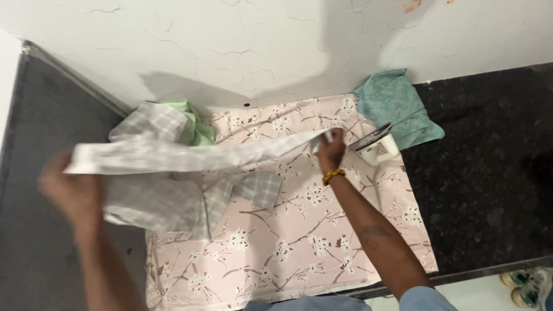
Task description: The person irons a checkered shirt on a floral-patterned ironing board. They smooth the fabric, use an electric iron to press the shirt, and reposition the garment to iron different sections.
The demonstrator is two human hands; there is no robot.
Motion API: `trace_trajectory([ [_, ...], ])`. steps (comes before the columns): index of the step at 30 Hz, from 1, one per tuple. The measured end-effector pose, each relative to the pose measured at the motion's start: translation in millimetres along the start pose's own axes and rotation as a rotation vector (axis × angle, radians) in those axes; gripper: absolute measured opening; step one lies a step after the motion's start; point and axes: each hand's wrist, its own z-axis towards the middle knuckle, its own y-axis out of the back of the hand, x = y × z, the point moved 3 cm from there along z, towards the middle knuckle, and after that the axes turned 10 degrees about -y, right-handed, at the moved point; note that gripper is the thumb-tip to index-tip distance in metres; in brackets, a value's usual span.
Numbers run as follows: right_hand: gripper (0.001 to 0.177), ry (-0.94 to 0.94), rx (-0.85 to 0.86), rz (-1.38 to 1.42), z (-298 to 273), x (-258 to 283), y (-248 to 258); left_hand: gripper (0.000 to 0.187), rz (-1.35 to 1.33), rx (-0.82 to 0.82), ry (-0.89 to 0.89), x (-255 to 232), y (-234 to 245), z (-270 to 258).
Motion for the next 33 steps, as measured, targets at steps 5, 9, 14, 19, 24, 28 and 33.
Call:
trace_trajectory([
  [5,0.029,-0.494,0.082,0.334,25.2,-35.7,41.6,0.041,0.052,0.637,0.115,32.4,-162.7,-100.9],
  [9,0.034,-0.656,0.186,0.331,13.0,-53.5,47.9,0.035,-0.37,1.036,0.246,10.8,-264.9,-179.4],
  [14,0.036,-0.664,0.239,0.303,-3.3,-71.3,41.7,0.047,-0.597,1.215,0.653,-47.5,-307.6,-223.5],
  [19,0.038,-0.672,0.223,0.272,-3.4,-80.8,38.2,0.048,0.029,1.111,-0.078,-73.4,-299.5,-221.3],
  [24,0.037,-0.635,0.211,0.259,-0.6,-86.6,41.7,0.054,0.031,0.948,-0.147,-79.1,-294.9,-226.0],
  [28,0.037,-0.63,0.211,0.266,-0.6,-89.6,41.0,0.024,0.151,0.969,-0.17,-87.2,-303.3,-228.6],
  [33,0.037,-0.597,0.225,0.296,-3.7,-92.4,38.6,0.014,0.291,0.942,-0.275,-89.4,-312.2,-218.6],
])
